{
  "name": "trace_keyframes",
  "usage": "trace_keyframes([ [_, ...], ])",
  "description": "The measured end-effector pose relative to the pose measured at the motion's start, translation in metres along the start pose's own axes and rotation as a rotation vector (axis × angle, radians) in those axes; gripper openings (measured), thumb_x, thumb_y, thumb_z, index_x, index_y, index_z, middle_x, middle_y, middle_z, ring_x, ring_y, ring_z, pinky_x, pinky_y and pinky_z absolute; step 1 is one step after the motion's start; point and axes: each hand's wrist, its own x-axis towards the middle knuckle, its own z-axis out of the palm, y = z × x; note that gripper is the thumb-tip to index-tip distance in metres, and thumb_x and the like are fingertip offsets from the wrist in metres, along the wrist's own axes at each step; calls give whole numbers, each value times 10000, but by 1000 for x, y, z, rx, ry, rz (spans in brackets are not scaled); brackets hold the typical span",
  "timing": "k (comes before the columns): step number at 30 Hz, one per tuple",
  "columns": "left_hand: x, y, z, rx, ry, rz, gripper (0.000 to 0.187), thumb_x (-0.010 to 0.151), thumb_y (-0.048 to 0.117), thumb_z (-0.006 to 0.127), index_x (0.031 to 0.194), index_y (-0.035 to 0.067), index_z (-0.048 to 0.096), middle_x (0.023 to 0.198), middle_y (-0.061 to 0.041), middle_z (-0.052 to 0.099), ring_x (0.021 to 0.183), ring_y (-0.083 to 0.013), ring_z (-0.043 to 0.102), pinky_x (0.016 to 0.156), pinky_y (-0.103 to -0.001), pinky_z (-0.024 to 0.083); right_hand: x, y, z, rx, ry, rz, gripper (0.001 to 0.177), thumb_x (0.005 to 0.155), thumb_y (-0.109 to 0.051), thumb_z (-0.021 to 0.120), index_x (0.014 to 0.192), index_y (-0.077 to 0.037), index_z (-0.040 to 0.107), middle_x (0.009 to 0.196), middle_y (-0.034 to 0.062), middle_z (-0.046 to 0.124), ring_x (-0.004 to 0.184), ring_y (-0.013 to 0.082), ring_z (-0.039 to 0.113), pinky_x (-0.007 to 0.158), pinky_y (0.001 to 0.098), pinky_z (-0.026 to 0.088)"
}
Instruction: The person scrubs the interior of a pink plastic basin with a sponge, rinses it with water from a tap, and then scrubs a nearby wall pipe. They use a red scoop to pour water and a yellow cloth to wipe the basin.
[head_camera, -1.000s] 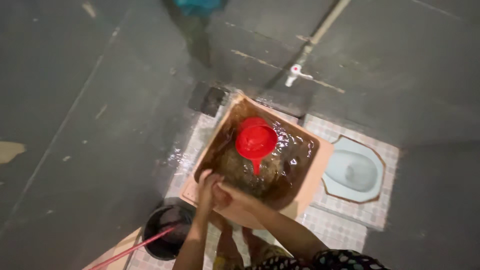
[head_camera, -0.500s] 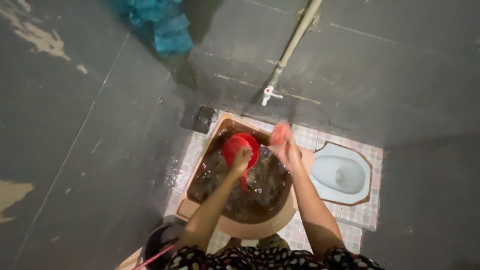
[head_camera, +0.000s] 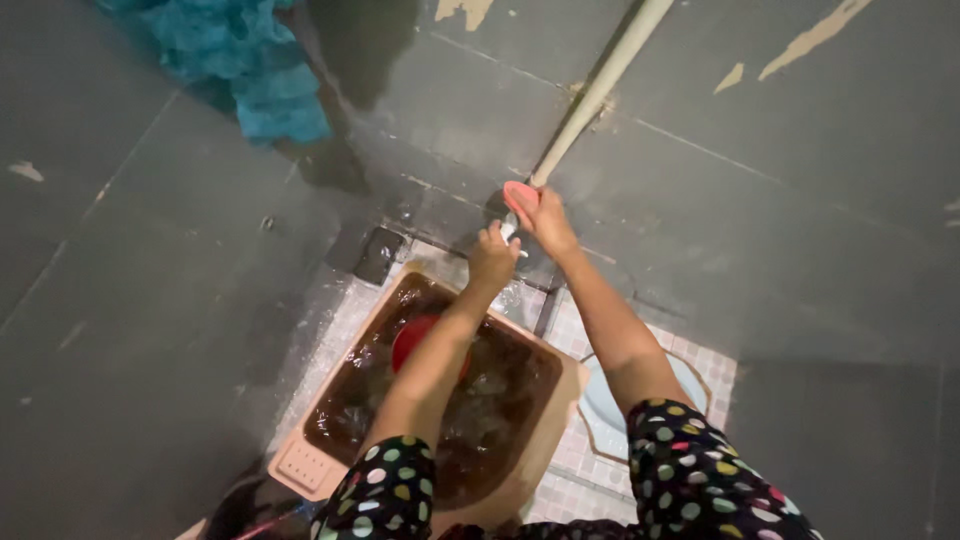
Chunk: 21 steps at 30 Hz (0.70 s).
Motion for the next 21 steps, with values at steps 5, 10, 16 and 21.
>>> trace_keyframes([
  [5, 9, -4, 7, 153, -37, -78, 353, 986, 380, 605, 1134, 73, 515, 1100, -217, 651, 1014, -434, 658, 851, -561, 521, -8, -20, -27, -405, -195, 38, 489, 949, -328, 742, 1203, 74, 629, 1076, 210, 693, 980, 273, 667, 812, 402, 551],
  [10, -2, -1, 10, 69, 53, -143, 307, 985, 343, 596, 1111, 78, 502, 1085, -242, 640, 961, -463, 654, 811, -559, 525, -10, 53, -10, -79, -99, -171, 469, 995, -316, 660, 1301, 25, 559, 1285, 249, 642, 1189, 341, 620, 991, 434, 497],
  [16, -1, -14, 38, -6, 199, -163, 265, 982, 292, 617, 1128, 97, 511, 1111, -254, 631, 975, -473, 652, 817, -539, 539, 8, 117, -24, -877, 20, -272, 518, 953, -191, 665, 1428, -48, 516, 1211, 299, 564, 1071, 458, 586, 945, 489, 496],
  [21, 2, -33, 62, -275, 246, -76, 513, 909, 269, 680, 1314, 50, 453, 1139, -290, 607, 1007, -465, 648, 859, -510, 531, -74, 154, -43, -776, -125, -526, 601, 926, -165, 659, 1467, -31, 435, 1225, 268, 545, 1113, 442, 543, 994, 499, 472],
])
